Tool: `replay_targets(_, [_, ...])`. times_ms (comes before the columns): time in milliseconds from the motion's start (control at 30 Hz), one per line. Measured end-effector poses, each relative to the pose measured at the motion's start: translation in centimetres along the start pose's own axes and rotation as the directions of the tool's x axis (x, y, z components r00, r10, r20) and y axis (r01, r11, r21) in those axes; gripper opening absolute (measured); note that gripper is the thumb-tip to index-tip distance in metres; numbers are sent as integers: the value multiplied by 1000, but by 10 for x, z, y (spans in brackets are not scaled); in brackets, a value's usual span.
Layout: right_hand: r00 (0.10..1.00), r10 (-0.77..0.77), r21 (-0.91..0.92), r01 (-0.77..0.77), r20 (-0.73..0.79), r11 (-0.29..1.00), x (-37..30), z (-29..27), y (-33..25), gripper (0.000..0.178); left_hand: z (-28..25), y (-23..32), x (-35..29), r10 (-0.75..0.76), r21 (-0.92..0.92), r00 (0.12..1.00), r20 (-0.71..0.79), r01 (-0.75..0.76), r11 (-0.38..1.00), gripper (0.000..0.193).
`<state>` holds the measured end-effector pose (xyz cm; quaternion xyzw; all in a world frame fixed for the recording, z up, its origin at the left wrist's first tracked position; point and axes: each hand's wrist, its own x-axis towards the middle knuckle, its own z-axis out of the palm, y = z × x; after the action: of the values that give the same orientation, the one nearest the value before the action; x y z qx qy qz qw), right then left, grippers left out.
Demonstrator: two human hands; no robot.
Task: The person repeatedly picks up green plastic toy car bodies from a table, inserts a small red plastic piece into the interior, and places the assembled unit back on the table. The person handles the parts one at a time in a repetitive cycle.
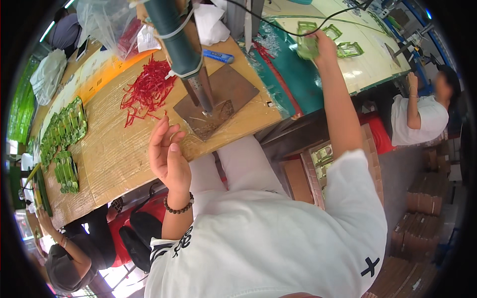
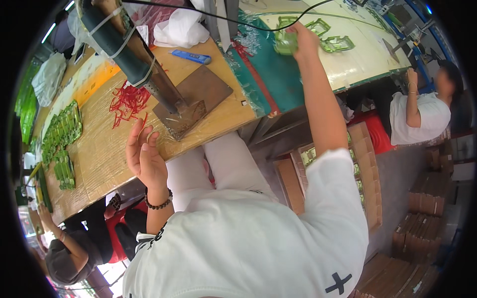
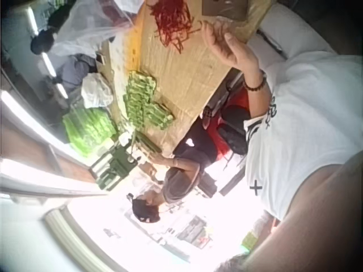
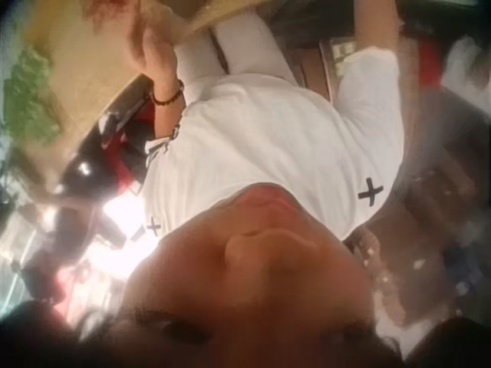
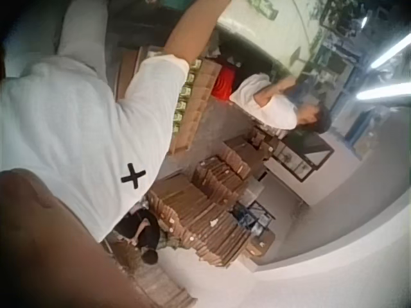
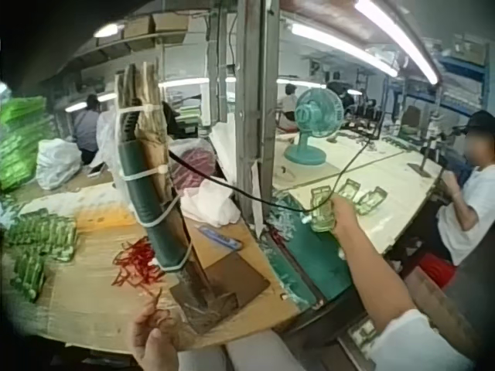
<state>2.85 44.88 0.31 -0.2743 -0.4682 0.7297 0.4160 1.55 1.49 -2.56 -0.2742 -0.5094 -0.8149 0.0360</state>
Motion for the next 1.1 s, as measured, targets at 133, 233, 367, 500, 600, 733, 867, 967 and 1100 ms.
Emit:
replay_targets(133, [938,-184,-354,72,-294,933,73,18,2,33,1,-5,0,-9,48,1000,15,8,999,35])
replay_targets(233, [896,-394,-837,46,-207,545,77,26,-8,40,-1,0,0,-34,103,999,14,32,994,33])
replay_targets(367, [945,-321,-973,20,-56,230,83,3,-16,34,-1,2,0,-65,98,997,27,62,993,32])
replay_targets(500, [961,-276,-997,49,33,51,77,-28,-23,29,-2,1,0,-65,139,996,67,56,989,31])
replay_targets(600, [942,-326,-996,62,77,-57,61,-44,-31,23,-3,2,-1,-56,145,995,82,44,988,30])
replay_targets(733, [907,-391,-970,66,157,-236,63,-58,-33,19,-1,2,-1,-43,165,995,94,27,986,29])
replay_targets(867, [851,-429,-916,135,303,-378,63,-52,-31,21,1,3,2,-35,184,994,99,17,983,28])
replay_targets(967, [824,-448,-896,148,346,-419,72,-56,-37,28,0,1,4,-54,183,992,111,33,983,27])
replay_targets(1100, [729,-528,-888,255,436,-382,92,-70,-24,32,-5,9,3,-50,120,991,124,35,992,27])
